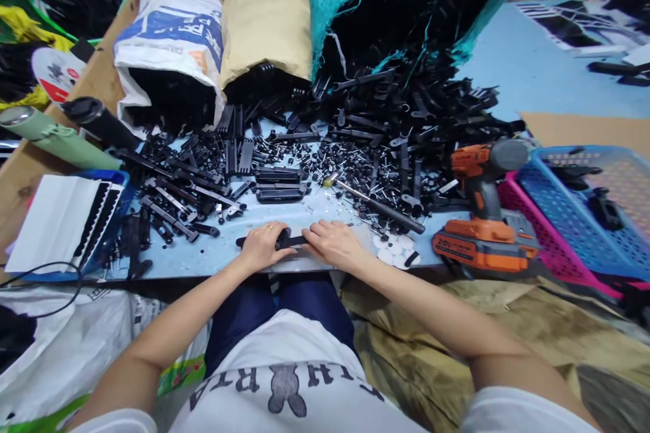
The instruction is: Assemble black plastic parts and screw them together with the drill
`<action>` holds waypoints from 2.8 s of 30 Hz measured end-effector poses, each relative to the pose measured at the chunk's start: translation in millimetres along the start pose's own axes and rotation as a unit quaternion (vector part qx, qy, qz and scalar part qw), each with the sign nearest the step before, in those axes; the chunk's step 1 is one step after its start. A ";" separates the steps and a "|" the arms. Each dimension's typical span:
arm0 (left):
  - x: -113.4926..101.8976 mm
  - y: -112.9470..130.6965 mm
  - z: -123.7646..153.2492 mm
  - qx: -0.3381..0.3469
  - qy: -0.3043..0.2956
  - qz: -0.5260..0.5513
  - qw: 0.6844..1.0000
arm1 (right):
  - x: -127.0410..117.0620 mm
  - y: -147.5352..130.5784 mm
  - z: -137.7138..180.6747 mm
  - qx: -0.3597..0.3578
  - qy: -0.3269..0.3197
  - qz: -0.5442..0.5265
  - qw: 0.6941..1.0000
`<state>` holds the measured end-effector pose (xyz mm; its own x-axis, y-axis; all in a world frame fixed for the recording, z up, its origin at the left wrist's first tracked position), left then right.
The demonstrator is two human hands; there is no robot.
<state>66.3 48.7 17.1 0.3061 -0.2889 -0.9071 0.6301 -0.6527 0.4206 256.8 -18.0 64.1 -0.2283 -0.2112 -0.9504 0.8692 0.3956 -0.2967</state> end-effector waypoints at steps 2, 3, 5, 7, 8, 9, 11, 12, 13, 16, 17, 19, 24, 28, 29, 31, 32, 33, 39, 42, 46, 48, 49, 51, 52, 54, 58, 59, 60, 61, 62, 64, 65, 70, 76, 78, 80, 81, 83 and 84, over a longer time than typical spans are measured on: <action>1.0 -1.7 2.3 0.006 0.004 0.011 1.000 | -5.2 -2.0 -1.6 -0.017 -0.008 -0.003 1.000; 1.8 -2.0 3.6 0.007 0.001 0.016 1.000 | -5.9 -1.0 -2.3 -0.022 -0.009 -0.004 1.000; 3.5 -1.1 4.9 0.000 -0.010 0.025 1.000 | -2.4 5.3 -2.3 -0.023 -0.004 -0.010 1.000; 3.6 1.4 -0.2 0.005 -0.020 0.041 0.999 | 7.5 16.2 0.1 -0.017 0.007 -0.028 0.999; 2.1 2.8 -7.5 0.017 -0.016 0.056 0.998 | 14.1 22.6 2.4 -0.014 0.016 -0.042 0.999; -0.9 3.9 -18.9 0.029 -0.003 0.077 0.997 | 21.0 28.9 5.4 -0.010 0.027 -0.056 0.998; -11.5 3.4 -55.0 0.015 0.039 0.117 0.992 | 33.4 39.9 12.7 0.005 0.054 -0.076 0.996; -18.2 1.4 -78.6 -0.012 0.060 0.132 0.989 | 37.7 43.9 16.5 0.011 0.067 -0.080 0.995; -24.9 -1.8 -104.2 -0.069 0.071 0.130 0.987 | 40.0 46.9 19.7 0.014 0.077 -0.082 0.994; -39.0 -10.8 -177.6 -0.162 0.053 0.096 0.981 | 31.4 55.3 19.4 0.017 0.113 -0.094 0.989; -41.1 -12.3 -196.2 -0.171 0.047 0.093 0.980 | 23.4 60.0 13.9 0.027 0.135 -0.101 0.985; -43.0 -12.0 -219.6 -0.174 0.046 0.094 0.979 | 3.2 74.4 -7.1 0.065 0.177 -0.104 0.977; -53.0 -6.4 -190.3 -0.146 0.103 0.074 0.981 | -37.5 115.3 -98.9 0.186 0.124 -0.038 0.974; -45.1 -17.9 -92.7 -0.131 0.252 0.180 0.942 | -44.4 126.1 -157.9 0.244 0.074 -0.013 0.967; -38.0 -22.6 -66.0 -0.155 0.282 0.231 0.918 | -44.2 126.8 -166.0 0.250 0.070 -0.017 0.965; -20.7 -30.3 -20.7 -0.201 0.305 0.318 0.875 | -43.9 128.3 -174.9 0.261 0.060 -0.020 0.963; -12.0 -32.7 -4.1 -0.220 0.305 0.348 0.859 | -44.1 129.1 -176.4 0.264 0.057 -0.021 0.963; -4.1 -34.2 7.9 -0.231 0.306 0.367 0.847 | -44.8 129.7 -176.5 0.265 0.055 -0.020 0.962; 13.8 -34.1 19.7 -0.209 0.340 0.278 0.874 | -54.1 112.2 -149.0 0.249 0.117 -0.030 0.961; 13.7 -34.0 20.8 -0.142 0.326 0.157 0.921 | -52.8 91.9 -119.0 0.169 0.193 -0.126 0.958; 16.7 -37.4 25.8 -0.031 0.302 -0.043 0.952 | -41.4 67.8 -75.8 0.092 0.264 -0.273 0.920; 16.4 -40.4 27.5 0.005 0.298 -0.112 0.948 | -33.5 58.3 -57.9 0.096 0.241 -0.323 0.910; 15.9 -41.8 28.1 0.018 0.294 -0.129 0.947 | -29.6 53.8 -50.5 0.096 0.213 -0.340 0.911; 15.5 -43.8 28.9 0.028 0.289 -0.135 0.947 | -23.2 45.5 -39.2 0.090 0.142 -0.359 0.918; 16.1 -44.3 29.2 0.028 0.287 -0.129 0.949 | -21.0 41.8 -35.4 0.089 0.108 -0.358 0.923; 19.1 -43.7 29.5 0.017 0.291 -0.116 0.949 | -19.7 35.4 -31.8 0.094 0.058 -0.334 0.936; 26.1 -40.2 29.2 -0.013 0.307 -0.102 0.946 | -28.1 24.6 -38.0 0.110 -0.001 -0.228 0.967; 26.7 -39.7 28.7 -0.017 0.307 -0.101 0.946 | -31.2 22.0 -41.1 0.112 -0.015 -0.204 0.973; 26.8 -39.6 28.2 -0.019 0.306 -0.100 0.946 | -34.1 19.3 -44.3 0.112 -0.030 -0.183 0.976; 26.2 -39.5 27.8 -0.020 0.304 -0.101 0.947 | -36.4 16.4 -47.2 0.110 -0.045 -0.166 0.979; 25.3 -39.4 27.8 -0.020 0.301 -0.104 0.948 | -38.1 13.3 -49.5 0.109 -0.058 -0.149 0.981; 22.8 -38.1 28.8 -0.016 0.299 -0.113 0.947 | -39.5 6.0 -52.3 0.112 -0.075 -0.110 0.985; 21.5 -36.9 29.5 -0.012 0.301 -0.122 0.946 | -39.4 2.3 -52.9 0.117 -0.078 -0.087 0.986; 18.3 -26.5 18.4 0.044 0.327 -0.192 0.924 | -32.9 -2.7 -56.4 0.103 -0.088 -0.024 0.990; 24.6 10.9 -15.9 0.129 0.163 -0.201 0.957 | -0.7 14.3 -29.7 0.073 0.064 -0.068 0.993; 29.0 18.7 -24.1 0.112 0.100 -0.191 0.970 | 18.7 19.5 -13.8 0.028 0.135 -0.090 0.986; 34.9 20.7 -29.7 0.099 0.066 -0.188 0.975 | 39.0 25.8 -1.0 -0.019 0.197 -0.109 0.974; 38.1 19.7 -32.1 0.093 0.063 -0.189 0.976 | 48.2 30.3 3.2 -0.031 0.219 -0.114 0.969; 43.8 15.3 -36.9 0.093 0.076 -0.192 0.974 | 62.3 43.0 7.3 -0.025 0.237 -0.113 0.965; 45.9 12.7 -39.1 0.096 0.087 -0.193 0.972 | 66.6 50.4 7.9 -0.018 0.233 -0.110 0.966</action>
<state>116.3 54.5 -18.5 0.1995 0.1165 -0.9729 0.5819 -0.8129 0.0220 288.9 -19.2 -13.5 -0.5859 0.1276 -0.8003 0.7629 0.4201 -0.4915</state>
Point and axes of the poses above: each hand's wrist, its own z-axis away from the middle knuckle, its own x-axis out of the palm, y = z × x, the point moved 1 cm from there along -z, towards the middle knuckle, and after that the axes turned 14 degrees about -z, right-handed, at the moved point
